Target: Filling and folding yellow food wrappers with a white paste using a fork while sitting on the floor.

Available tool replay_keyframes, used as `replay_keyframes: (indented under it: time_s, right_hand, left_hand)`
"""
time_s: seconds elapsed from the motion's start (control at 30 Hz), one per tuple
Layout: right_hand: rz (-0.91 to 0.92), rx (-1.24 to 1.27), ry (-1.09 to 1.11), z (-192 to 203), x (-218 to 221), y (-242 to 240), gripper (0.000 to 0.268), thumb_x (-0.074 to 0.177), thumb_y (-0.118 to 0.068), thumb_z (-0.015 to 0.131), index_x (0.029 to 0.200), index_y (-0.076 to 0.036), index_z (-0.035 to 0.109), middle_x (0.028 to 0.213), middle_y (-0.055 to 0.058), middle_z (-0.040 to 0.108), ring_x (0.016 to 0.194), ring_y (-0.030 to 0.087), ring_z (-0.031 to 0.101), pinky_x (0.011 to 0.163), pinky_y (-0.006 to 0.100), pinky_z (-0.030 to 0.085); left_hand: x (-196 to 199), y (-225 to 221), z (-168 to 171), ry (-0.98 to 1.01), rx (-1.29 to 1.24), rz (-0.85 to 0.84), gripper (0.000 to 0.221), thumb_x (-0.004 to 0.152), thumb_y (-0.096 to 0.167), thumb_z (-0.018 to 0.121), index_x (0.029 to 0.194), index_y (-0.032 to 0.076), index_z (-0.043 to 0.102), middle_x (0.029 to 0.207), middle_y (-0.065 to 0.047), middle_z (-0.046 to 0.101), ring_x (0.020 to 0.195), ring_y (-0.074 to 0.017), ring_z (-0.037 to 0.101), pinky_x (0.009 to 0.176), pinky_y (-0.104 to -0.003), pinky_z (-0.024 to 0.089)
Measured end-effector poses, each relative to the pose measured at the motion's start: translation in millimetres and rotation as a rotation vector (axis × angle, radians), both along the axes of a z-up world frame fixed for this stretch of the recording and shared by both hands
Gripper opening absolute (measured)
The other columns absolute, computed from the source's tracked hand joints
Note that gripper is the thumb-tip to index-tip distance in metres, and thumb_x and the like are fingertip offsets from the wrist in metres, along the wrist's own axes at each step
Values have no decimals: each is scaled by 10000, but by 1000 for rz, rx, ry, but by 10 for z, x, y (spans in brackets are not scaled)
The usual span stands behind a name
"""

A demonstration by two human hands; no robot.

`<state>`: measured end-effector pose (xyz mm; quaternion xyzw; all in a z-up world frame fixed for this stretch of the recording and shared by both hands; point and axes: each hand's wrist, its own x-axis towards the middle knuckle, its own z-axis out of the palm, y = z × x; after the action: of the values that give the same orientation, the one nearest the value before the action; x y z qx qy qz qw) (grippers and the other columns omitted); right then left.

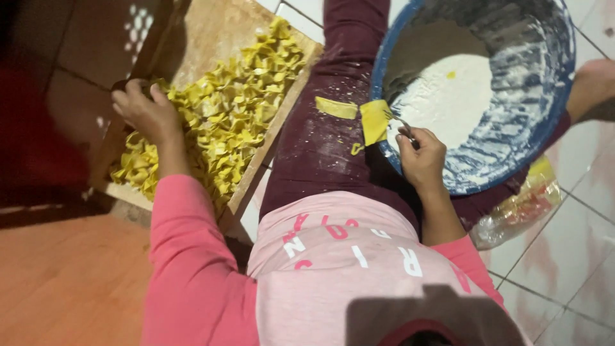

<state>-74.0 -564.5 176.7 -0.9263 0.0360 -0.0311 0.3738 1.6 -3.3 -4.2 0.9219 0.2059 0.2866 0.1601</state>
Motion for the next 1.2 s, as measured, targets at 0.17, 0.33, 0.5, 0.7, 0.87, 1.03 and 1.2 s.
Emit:
replay_keyframes:
  time_s: [0.17,0.33,0.5,0.7,0.87,1.03,1.2]
  right_hand:
    - [-50,-25,70,19,61,-154,204,923,-23,720,1119,14,763,948,163,734,765,283,636,648,348,517]
    - [-81,-185,198,-88,165,-550,197,956,-56,671,1119,-44,781,974,193,744,890,392,731,766,456,588]
    - [-42,-575,613,-80,294,-883,225,967,-158,641,1117,-111,803,935,204,767,932,411,752,785,535,606]
    - [-41,-628,796,-11,377,-845,217,886,-63,632,997,15,802,874,322,735,928,509,733,746,673,567]
    - [-1,-540,820,-9,566,-734,197,863,36,637,988,71,785,868,340,729,936,520,726,787,676,557]
    - [-18,-489,858,69,628,-567,160,843,35,642,912,56,785,826,308,730,919,517,731,776,670,558]
    - [-39,-212,713,77,507,-555,168,906,-58,639,922,-44,806,749,187,735,747,370,741,699,490,569]
  left_hand:
    - [94,-1000,1034,-52,-253,-316,186,926,-38,733,1101,10,692,1203,-199,590,1146,-410,572,1010,-485,487]
    - [-67,-2358,1692,-159,-548,-819,202,960,-24,723,1160,-4,707,1037,-205,684,1008,-432,652,962,-481,477]
    - [-184,-3291,1976,-48,-388,-1214,236,872,134,807,1088,96,719,1136,-118,678,1055,-336,664,894,-445,538]
    - [-65,-3558,2064,-58,-125,-1287,77,922,136,745,925,91,682,1012,-80,633,982,-305,639,815,-370,547]
    - [-73,-3554,2210,-53,7,-1325,42,924,74,716,963,69,701,999,-111,666,989,-299,668,862,-347,565]
    - [-58,-3500,2242,85,-397,-1269,77,911,42,723,979,61,693,1007,-121,711,988,-325,701,866,-411,569]
    - [-37,-3400,2089,398,-1721,-661,141,1025,219,575,1069,90,607,1007,-51,709,937,-165,708,855,-348,631]
